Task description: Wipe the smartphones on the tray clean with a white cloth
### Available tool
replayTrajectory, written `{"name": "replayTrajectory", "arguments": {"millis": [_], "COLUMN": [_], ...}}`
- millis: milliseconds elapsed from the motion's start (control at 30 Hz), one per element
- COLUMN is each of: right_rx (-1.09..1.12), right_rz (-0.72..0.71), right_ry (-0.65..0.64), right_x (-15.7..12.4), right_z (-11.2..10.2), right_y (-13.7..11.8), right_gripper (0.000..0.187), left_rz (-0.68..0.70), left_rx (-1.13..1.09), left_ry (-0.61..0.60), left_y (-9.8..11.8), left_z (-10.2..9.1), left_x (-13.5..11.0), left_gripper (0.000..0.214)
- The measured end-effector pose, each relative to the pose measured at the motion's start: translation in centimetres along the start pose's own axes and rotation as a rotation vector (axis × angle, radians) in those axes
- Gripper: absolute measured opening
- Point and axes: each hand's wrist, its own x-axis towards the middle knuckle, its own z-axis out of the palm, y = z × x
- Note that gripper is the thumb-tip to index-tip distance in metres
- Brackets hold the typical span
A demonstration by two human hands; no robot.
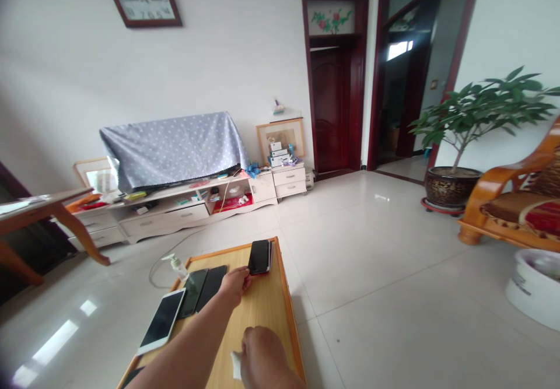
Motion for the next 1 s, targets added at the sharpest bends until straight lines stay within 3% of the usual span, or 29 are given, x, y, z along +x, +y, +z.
{"name": "replayTrajectory", "arguments": {"millis": [200,433,533,633,767,1000], "right_rx": [0.002,-0.049,-0.069,-0.047,-0.047,0.076], "right_rz": [0.008,-0.029,-0.077,-0.129,-0.160,-0.160], "right_ry": [-0.014,-0.024,-0.010,-0.017,-0.018,0.100], "right_x": [-0.1,-0.7,-1.1,-1.5,-1.7,-2.7], "right_z": [-0.2,-1.0,-0.9,-0.5,0.4,2.4], "right_y": [-0.6,-1.7,-2.0,-1.8,-1.5,-1.5], "right_gripper": [0.013,0.019,0.023,0.015,0.022,0.027], "left_rz": [0.178,0.422,0.453,0.486,0.580,0.644], "left_rx": [0.290,0.755,0.897,1.032,1.211,1.179], "left_ry": [0.072,0.232,0.208,0.154,0.097,-0.025], "left_y": [-0.1,-1.3,-2.6,-4.1,-6.2,-9.1], "left_z": [-1.3,-7.5,-9.6,-11.2,-13.5,-18.5], "left_x": [-0.8,-4.9,-7.1,-9.3,-12.8,-21.2], "left_gripper": [0.037,0.049,0.049,0.050,0.051,0.044]}}
